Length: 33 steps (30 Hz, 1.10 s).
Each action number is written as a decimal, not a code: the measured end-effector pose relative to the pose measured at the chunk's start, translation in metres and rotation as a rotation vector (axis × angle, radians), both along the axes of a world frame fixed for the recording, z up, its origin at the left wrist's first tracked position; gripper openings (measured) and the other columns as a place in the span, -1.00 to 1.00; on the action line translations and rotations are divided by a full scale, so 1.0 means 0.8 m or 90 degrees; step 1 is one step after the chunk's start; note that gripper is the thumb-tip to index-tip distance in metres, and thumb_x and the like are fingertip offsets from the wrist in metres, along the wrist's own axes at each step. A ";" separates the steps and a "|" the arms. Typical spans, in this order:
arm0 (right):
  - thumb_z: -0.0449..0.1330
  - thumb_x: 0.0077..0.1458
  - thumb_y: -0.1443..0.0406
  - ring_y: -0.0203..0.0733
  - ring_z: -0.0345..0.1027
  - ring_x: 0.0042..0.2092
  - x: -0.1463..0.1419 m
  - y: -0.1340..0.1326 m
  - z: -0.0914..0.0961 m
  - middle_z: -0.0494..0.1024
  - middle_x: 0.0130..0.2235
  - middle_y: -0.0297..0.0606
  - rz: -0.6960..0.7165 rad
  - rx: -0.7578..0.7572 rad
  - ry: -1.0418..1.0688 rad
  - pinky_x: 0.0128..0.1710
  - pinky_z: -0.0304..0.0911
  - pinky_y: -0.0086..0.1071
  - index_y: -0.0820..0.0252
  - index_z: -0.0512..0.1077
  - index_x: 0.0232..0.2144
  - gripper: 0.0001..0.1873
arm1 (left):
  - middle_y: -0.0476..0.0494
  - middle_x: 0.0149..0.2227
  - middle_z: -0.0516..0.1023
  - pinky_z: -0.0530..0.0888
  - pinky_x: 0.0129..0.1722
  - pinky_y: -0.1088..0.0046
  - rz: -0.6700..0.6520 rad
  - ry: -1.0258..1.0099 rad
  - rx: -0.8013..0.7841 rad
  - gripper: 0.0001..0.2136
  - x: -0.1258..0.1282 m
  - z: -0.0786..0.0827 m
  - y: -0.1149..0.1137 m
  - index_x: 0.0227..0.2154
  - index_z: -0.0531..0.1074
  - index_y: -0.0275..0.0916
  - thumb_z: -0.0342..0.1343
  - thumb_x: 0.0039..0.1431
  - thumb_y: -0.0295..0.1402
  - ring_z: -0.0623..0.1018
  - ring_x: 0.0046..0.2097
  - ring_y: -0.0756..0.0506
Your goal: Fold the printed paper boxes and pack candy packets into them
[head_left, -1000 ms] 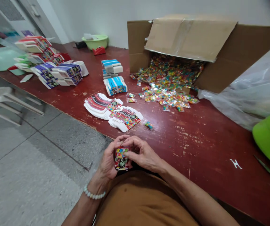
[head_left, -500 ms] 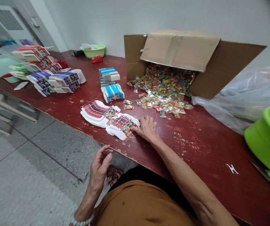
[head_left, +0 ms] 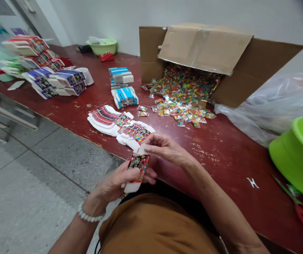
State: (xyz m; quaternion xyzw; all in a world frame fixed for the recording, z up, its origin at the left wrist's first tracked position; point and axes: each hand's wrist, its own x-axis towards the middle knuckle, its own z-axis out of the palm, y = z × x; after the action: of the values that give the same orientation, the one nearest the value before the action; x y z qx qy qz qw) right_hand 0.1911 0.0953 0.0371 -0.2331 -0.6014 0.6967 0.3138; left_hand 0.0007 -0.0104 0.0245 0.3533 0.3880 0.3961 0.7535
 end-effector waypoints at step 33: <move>0.40 0.01 0.10 -0.33 0.26 -0.41 -0.031 -0.053 -0.042 0.47 -0.43 -0.39 -0.186 -0.066 0.016 -0.40 0.19 -0.43 0.16 0.48 -0.39 -0.72 | 0.06 -0.48 0.60 0.57 -0.38 0.48 0.391 0.220 0.133 -0.57 0.027 0.000 -0.015 -0.17 0.44 -0.14 0.47 -0.06 -0.19 0.62 -0.41 -0.07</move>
State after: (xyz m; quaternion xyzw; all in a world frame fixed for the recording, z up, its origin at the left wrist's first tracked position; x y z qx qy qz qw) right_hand 0.1660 0.0528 0.0037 -0.3252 -0.5201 0.6767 0.4071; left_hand 0.0220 -0.0226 0.0241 0.3567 0.5552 0.5759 0.4826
